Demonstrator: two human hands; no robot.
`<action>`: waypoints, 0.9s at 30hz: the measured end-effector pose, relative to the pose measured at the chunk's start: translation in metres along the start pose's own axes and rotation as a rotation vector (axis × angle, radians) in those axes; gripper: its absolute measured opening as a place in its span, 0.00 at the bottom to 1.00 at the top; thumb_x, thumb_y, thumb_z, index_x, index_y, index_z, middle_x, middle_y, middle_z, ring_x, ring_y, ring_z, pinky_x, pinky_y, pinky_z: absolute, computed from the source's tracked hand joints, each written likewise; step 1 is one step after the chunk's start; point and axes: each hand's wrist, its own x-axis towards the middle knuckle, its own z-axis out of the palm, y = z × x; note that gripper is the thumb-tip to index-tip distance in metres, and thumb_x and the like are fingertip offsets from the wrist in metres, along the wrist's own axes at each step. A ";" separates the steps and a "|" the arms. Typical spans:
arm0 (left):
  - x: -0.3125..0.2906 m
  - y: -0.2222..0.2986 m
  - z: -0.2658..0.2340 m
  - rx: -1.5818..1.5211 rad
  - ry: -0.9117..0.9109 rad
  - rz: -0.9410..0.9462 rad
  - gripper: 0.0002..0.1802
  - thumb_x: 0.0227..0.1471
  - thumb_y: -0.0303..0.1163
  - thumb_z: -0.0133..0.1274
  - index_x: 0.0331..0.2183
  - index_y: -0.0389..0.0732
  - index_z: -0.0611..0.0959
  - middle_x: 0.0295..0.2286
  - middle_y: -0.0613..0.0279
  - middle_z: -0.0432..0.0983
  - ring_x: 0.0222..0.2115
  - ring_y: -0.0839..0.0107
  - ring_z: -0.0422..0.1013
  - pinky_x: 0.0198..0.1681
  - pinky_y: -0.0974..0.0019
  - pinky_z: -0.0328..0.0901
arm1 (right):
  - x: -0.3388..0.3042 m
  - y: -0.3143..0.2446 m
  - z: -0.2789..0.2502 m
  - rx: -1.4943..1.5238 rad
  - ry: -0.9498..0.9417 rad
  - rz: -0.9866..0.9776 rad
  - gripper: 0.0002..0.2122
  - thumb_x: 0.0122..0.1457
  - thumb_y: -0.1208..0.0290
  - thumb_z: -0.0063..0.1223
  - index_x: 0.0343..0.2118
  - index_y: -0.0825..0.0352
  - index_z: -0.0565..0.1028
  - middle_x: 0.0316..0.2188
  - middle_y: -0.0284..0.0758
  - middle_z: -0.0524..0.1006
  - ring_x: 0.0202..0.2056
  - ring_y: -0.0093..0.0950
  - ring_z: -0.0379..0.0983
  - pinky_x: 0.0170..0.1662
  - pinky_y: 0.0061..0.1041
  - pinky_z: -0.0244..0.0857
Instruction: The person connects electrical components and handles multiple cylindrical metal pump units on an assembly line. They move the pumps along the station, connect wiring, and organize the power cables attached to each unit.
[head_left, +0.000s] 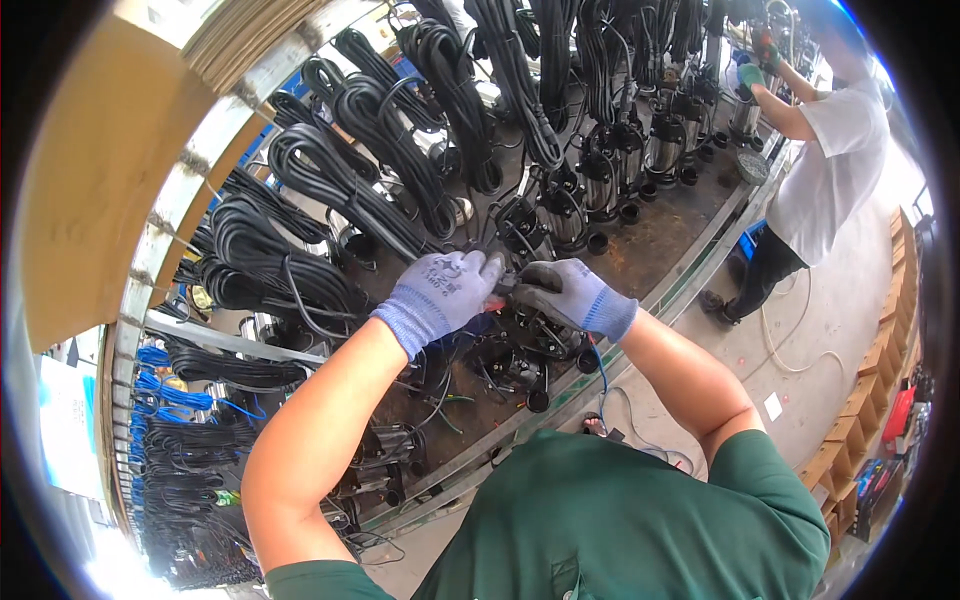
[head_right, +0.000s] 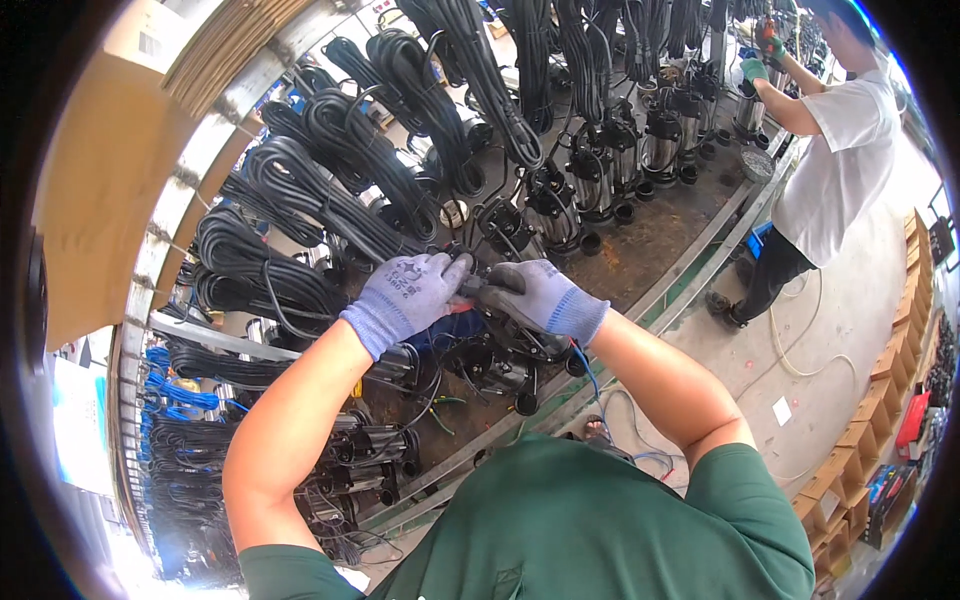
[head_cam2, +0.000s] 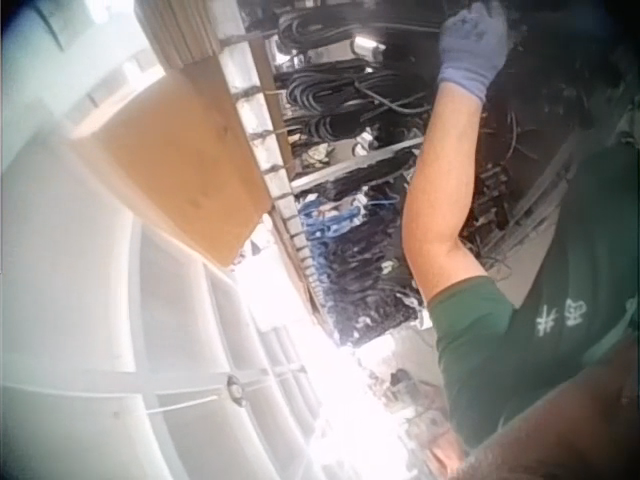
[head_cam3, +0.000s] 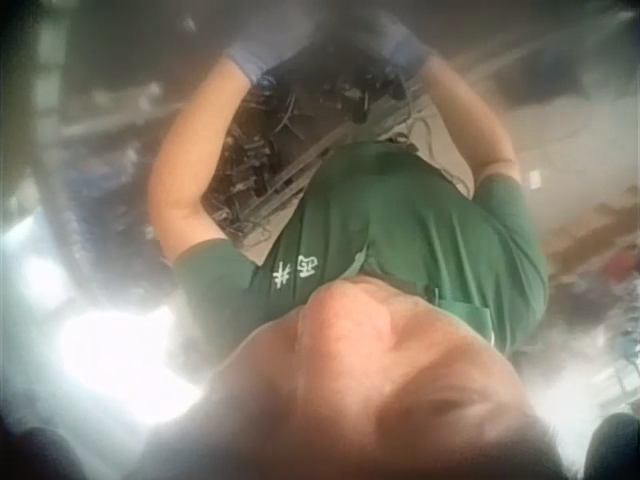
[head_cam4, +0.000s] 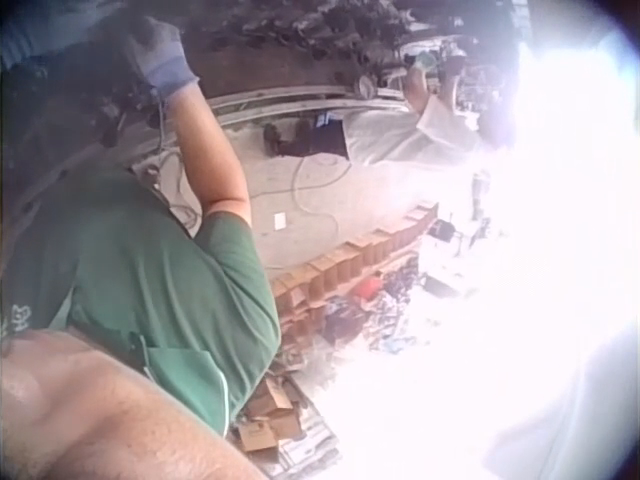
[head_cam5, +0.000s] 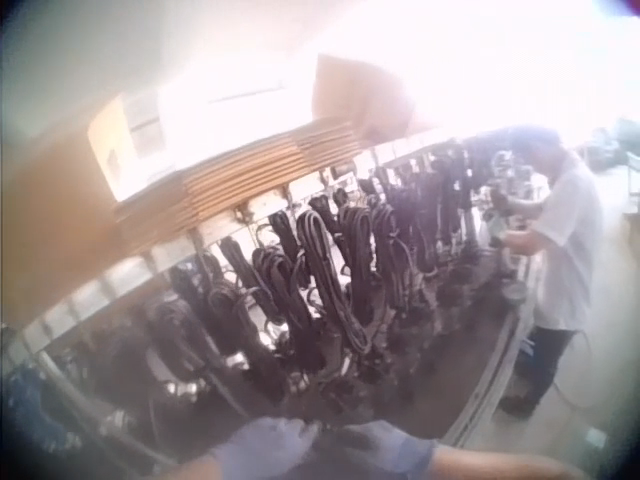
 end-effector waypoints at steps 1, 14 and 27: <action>0.004 0.003 -0.008 -0.024 -0.098 -0.074 0.34 0.60 0.56 0.52 0.59 0.42 0.75 0.42 0.50 0.78 0.45 0.55 0.77 0.44 0.52 0.73 | -0.001 0.005 -0.003 0.001 0.009 0.002 0.15 0.64 0.63 0.59 0.44 0.71 0.78 0.29 0.39 0.81 0.30 0.20 0.72 0.37 0.27 0.69; 0.115 -0.088 -0.053 -1.888 0.968 -0.542 0.24 0.60 0.42 0.61 0.53 0.45 0.74 0.35 0.62 0.77 0.26 0.68 0.75 0.27 0.66 0.73 | -0.016 0.041 -0.034 0.710 0.155 0.372 0.13 0.68 0.64 0.56 0.46 0.69 0.78 0.31 0.31 0.83 0.25 0.14 0.74 0.28 0.16 0.68; 0.063 -0.049 0.007 -1.851 0.515 -0.537 0.11 0.58 0.23 0.60 0.44 0.37 0.83 0.34 0.66 0.81 0.30 0.77 0.76 0.31 0.72 0.70 | -0.003 0.024 -0.043 0.815 0.173 0.309 0.17 0.64 0.62 0.61 0.49 0.71 0.77 0.31 0.29 0.82 0.23 0.12 0.71 0.23 0.13 0.61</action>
